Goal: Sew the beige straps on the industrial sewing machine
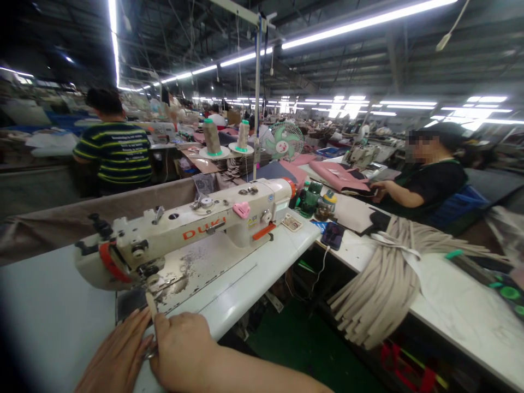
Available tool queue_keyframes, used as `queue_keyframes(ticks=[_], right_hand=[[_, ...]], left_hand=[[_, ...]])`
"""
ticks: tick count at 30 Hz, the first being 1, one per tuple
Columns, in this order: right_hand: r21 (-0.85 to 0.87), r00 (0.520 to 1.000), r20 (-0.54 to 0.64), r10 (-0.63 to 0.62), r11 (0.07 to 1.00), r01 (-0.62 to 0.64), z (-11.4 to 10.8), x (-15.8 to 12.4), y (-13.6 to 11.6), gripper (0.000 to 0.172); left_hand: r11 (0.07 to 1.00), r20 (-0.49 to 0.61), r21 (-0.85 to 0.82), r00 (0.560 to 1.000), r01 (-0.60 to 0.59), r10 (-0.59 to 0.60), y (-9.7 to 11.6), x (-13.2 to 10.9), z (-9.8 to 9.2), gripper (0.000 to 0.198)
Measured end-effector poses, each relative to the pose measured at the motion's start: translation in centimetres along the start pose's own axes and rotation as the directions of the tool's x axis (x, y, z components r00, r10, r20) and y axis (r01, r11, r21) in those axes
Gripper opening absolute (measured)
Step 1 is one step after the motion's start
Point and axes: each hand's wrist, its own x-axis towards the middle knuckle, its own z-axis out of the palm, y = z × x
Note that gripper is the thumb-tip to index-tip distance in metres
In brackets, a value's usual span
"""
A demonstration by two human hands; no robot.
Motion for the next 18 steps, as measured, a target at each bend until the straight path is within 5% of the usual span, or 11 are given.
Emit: queue_keyframes(ticks=[12, 18], right_hand=[[0.04, 0.999, -0.029, -0.013, 0.999, 0.015, -0.5, 0.2, 1.0, 0.033], [-0.007, 0.975, -0.216, 0.044, 0.999, -0.047, -0.2, 0.2, 4.3, 0.026]], left_hand=[[0.997, 0.037, 0.021, 0.997, 0.072, -0.073, 1.5, 1.5, -1.8, 0.066], [0.981, 0.039, 0.058, 0.981, 0.185, -0.188, 3.0, 2.8, -3.1, 0.06]])
